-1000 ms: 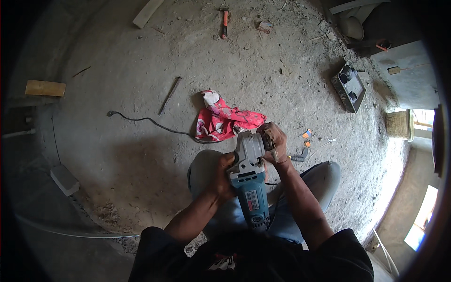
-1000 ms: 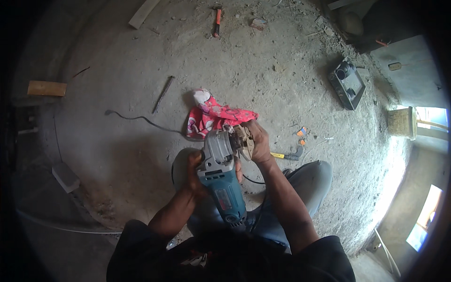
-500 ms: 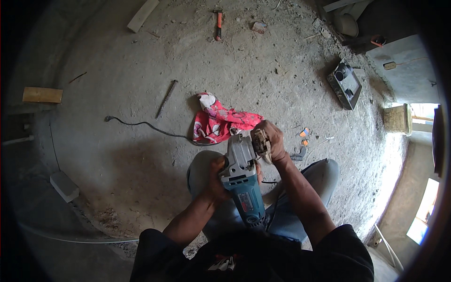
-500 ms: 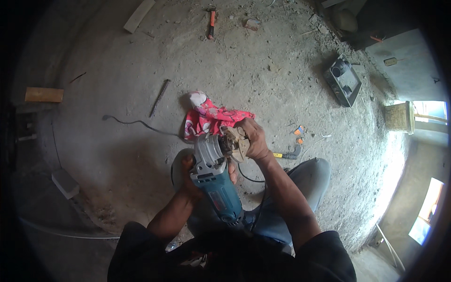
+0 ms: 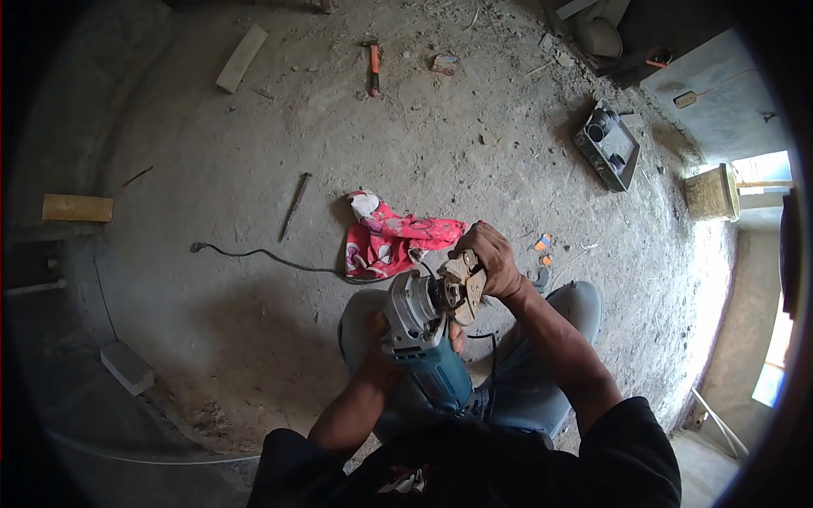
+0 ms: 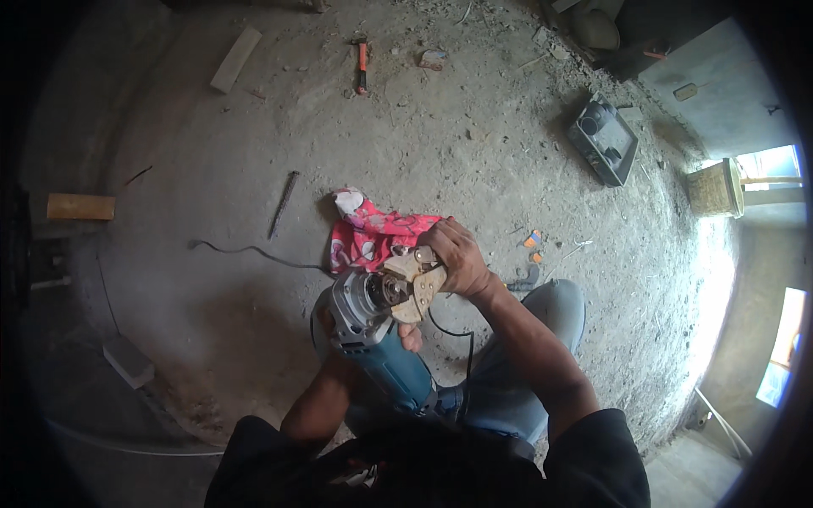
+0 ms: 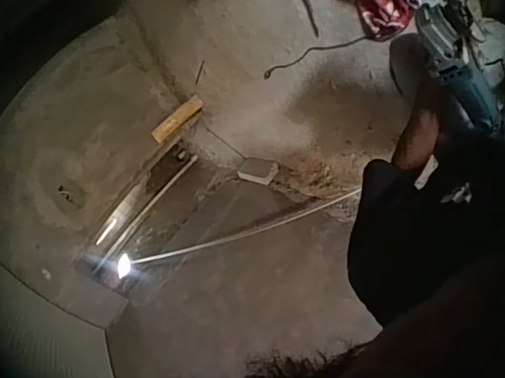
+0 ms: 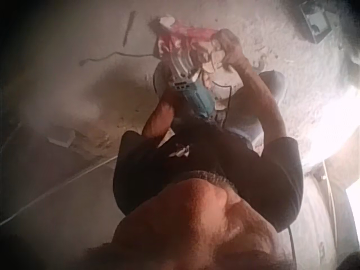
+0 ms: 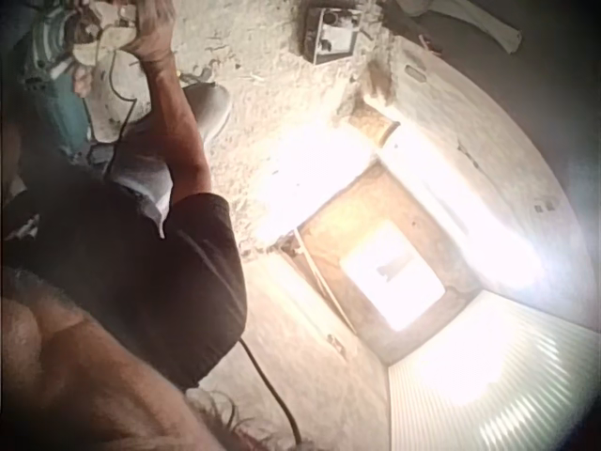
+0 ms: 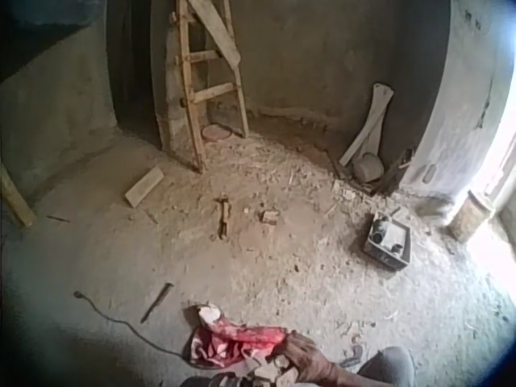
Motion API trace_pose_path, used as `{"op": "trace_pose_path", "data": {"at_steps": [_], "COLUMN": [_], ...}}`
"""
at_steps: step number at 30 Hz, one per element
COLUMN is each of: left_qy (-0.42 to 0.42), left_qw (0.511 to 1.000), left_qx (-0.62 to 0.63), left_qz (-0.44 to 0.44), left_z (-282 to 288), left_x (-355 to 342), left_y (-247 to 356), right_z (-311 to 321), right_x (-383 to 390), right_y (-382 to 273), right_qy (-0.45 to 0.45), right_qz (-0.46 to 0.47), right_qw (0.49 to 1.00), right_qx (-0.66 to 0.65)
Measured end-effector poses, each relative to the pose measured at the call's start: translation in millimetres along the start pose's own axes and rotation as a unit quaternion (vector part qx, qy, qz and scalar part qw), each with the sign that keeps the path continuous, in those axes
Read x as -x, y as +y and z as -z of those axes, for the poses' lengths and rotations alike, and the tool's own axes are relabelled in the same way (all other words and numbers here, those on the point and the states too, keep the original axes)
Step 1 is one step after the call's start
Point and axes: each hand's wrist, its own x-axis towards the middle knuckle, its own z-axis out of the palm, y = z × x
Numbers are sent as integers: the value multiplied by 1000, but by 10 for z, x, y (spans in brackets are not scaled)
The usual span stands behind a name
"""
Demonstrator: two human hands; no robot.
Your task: The person uses a pair of locking pliers and their hands to disassemble and inspect the head of a power grinder while sitting on a concrete floor.
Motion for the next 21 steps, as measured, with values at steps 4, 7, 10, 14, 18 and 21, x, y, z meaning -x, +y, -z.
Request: {"op": "trace_pose_path", "data": {"at_steps": [4, 7, 10, 14, 18, 21], "left_qy": [-14, -7, -6, 10, 5, -7], "left_qw": [1000, 1000, 999, 997, 999, 999], "left_qx": [-1, -19, -48, -72, -39, -42], "left_qz": [2, 5, 7, 18, 19, 16], "left_z": [74, 31, 5, -91, -130, -106], "left_x": [16, -45, -133, -206, -213, -235], "left_y": [19, 41, 66, 111, 59, 43], "right_z": [23, -5, 5, 73, 126, 262], "right_x": [-41, -66, 4, -68, -30, -100], "right_y": [25, 27, 30, -60, -273, -484], "right_qy": [-7, 8, 29, 41, 21, -20], "right_qz": [-4, 10, -27, -62, -161, -229], "right_qw": [1000, 1000, 999, 994, 976, 953], "right_qx": [12, 0, 22, 80, 143, 196]}}
